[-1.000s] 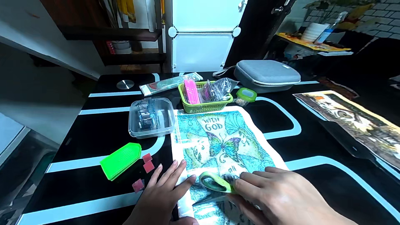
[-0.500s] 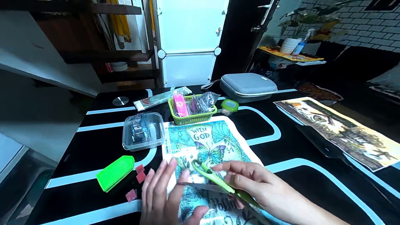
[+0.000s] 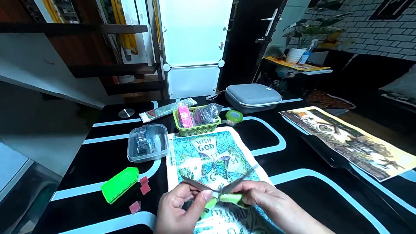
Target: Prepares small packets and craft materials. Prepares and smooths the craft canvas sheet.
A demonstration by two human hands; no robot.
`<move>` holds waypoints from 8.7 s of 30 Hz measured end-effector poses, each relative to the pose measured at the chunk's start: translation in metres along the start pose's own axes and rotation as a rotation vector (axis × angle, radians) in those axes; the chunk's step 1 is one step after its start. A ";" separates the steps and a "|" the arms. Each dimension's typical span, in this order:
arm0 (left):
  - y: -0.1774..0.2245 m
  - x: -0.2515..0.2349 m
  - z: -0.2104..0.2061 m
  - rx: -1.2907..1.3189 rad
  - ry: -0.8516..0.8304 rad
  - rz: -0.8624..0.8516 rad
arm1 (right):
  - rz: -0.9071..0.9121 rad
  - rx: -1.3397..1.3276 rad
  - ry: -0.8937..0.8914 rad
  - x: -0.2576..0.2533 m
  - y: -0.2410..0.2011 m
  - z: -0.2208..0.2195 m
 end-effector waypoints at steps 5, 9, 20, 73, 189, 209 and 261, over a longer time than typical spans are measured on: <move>-0.007 0.006 0.005 -0.075 0.138 -0.001 | 0.216 0.540 0.347 0.014 -0.022 -0.003; 0.008 0.009 0.007 -0.050 0.225 -0.115 | 0.081 0.108 0.677 0.026 -0.004 0.007; 0.023 0.008 -0.011 -0.407 0.109 -0.359 | 0.038 -0.501 0.389 -0.022 -0.001 -0.057; -0.057 0.065 0.015 -1.219 -0.432 -0.142 | 0.479 1.535 0.258 0.015 -0.047 -0.064; -0.060 0.066 0.013 -1.276 -0.504 -0.101 | 0.651 1.617 0.185 0.015 -0.056 -0.066; -0.060 0.066 0.013 -1.279 -0.522 -0.089 | 0.651 1.598 0.186 0.019 -0.053 -0.054; -0.059 0.066 0.013 -1.289 -0.491 -0.115 | 0.575 1.550 0.224 0.007 -0.050 -0.065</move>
Point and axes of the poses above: each hand's wrist, its own x-axis away from the middle knuckle, its own z-axis out of the back of the hand, y = z × x, the point moved 10 cm from there along -x, towards the middle knuckle, and after that the axes turned 1 degree about z, right-handed, at the moved point
